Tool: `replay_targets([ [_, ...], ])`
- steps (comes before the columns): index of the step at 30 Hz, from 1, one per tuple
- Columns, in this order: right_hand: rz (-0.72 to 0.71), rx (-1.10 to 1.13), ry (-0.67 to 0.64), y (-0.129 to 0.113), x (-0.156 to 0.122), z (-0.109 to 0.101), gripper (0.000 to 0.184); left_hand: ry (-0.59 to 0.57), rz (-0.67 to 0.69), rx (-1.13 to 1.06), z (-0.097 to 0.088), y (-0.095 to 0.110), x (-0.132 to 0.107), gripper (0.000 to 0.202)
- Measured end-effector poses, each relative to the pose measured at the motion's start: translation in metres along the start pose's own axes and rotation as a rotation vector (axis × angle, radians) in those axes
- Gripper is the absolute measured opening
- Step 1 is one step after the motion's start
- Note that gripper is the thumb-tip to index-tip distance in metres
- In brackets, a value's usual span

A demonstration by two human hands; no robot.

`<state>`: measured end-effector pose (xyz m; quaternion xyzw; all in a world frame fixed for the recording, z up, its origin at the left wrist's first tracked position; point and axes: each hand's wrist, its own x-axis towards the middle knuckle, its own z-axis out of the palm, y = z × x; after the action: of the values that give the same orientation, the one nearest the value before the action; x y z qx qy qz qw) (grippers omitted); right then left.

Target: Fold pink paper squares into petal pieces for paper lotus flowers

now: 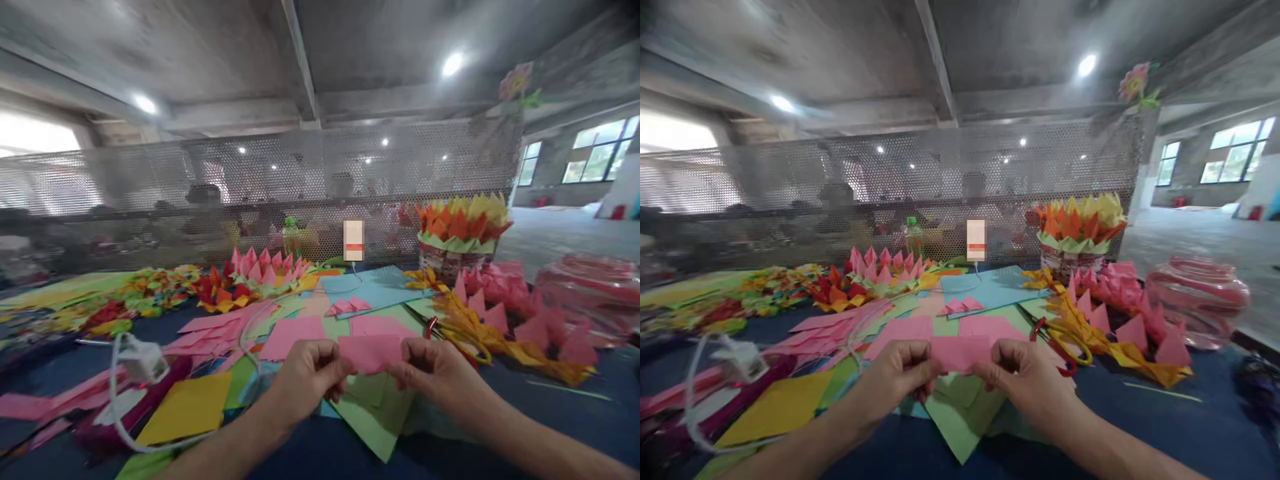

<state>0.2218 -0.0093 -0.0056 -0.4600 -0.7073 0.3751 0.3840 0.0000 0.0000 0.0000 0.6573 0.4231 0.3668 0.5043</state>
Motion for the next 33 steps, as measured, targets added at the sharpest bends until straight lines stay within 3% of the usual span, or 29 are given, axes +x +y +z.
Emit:
replay_targets([
  [13, -0.068, -0.041, -0.015, -0.003, -0.002, 0.0, 0.037, 0.007, 0.004, 0.035, 0.001, 0.005, -0.005, 0.042],
  [21, -0.057, 0.008, -0.051, -0.002, -0.003, 0.004, 0.04, -0.173, 0.033, -0.177, 0.01, 0.01, -0.011, 0.038],
  [25, -0.057, -0.006, -0.077, -0.007, -0.01, 0.009, 0.039, -0.174, 0.018, -0.185, 0.014, 0.006, -0.012, 0.036],
  [33, -0.094, -0.106, -0.128, -0.014, -0.017, 0.016, 0.02, -0.161, -0.006, -0.078, 0.016, 0.011, -0.016, 0.035],
])
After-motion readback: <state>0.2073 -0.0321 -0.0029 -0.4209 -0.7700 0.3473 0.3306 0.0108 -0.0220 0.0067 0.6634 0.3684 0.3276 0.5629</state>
